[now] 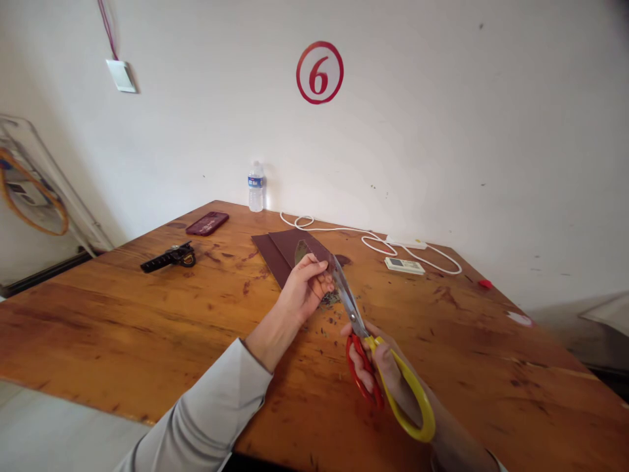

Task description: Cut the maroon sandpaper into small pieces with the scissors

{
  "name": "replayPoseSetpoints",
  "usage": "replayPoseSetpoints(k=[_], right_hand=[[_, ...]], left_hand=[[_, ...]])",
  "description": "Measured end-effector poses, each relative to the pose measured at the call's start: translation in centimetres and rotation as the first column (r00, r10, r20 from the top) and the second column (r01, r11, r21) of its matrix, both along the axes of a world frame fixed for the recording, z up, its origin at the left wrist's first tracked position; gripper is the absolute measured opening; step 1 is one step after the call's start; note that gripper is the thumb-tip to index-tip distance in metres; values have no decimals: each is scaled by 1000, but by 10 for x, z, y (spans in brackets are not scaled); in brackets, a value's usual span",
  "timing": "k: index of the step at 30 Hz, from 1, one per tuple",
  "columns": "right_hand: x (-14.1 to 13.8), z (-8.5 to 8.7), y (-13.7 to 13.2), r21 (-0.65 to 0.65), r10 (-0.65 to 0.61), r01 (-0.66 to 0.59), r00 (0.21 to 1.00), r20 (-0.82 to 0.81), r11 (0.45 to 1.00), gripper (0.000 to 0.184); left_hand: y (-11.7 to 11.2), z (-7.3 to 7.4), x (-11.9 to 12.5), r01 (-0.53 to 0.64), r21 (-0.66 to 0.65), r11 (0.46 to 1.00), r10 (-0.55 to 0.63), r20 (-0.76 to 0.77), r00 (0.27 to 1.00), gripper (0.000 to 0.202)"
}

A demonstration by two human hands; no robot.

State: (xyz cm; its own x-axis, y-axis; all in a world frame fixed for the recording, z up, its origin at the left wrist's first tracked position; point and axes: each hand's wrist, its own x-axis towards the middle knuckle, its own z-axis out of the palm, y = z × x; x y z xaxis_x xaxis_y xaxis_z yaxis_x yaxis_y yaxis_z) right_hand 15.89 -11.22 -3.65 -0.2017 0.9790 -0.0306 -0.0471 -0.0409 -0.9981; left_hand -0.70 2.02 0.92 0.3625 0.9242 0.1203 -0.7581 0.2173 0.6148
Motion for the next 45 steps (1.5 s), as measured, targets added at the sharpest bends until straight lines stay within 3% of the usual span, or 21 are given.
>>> replayPoseSetpoints(k=[16,21,33,45], right_hand=[[-17,5,2,71,-74,75,997,-12,995,27],[-20,7,3,95,-84,86,996,-28,992,42],[-20,5,1,32,-36,38,998,-49,999,52],[-15,-7,2,1,-21,21,997,-71,1000,48]], left_hand=[[-8,4,3,0,96,995,13,-133,991,28],[-7,2,5,11,101,995,3,-135,991,27],[-10,4,3,-4,111,994,23,-167,986,35],[-14,5,6,-35,129,991,64,-225,972,33]])
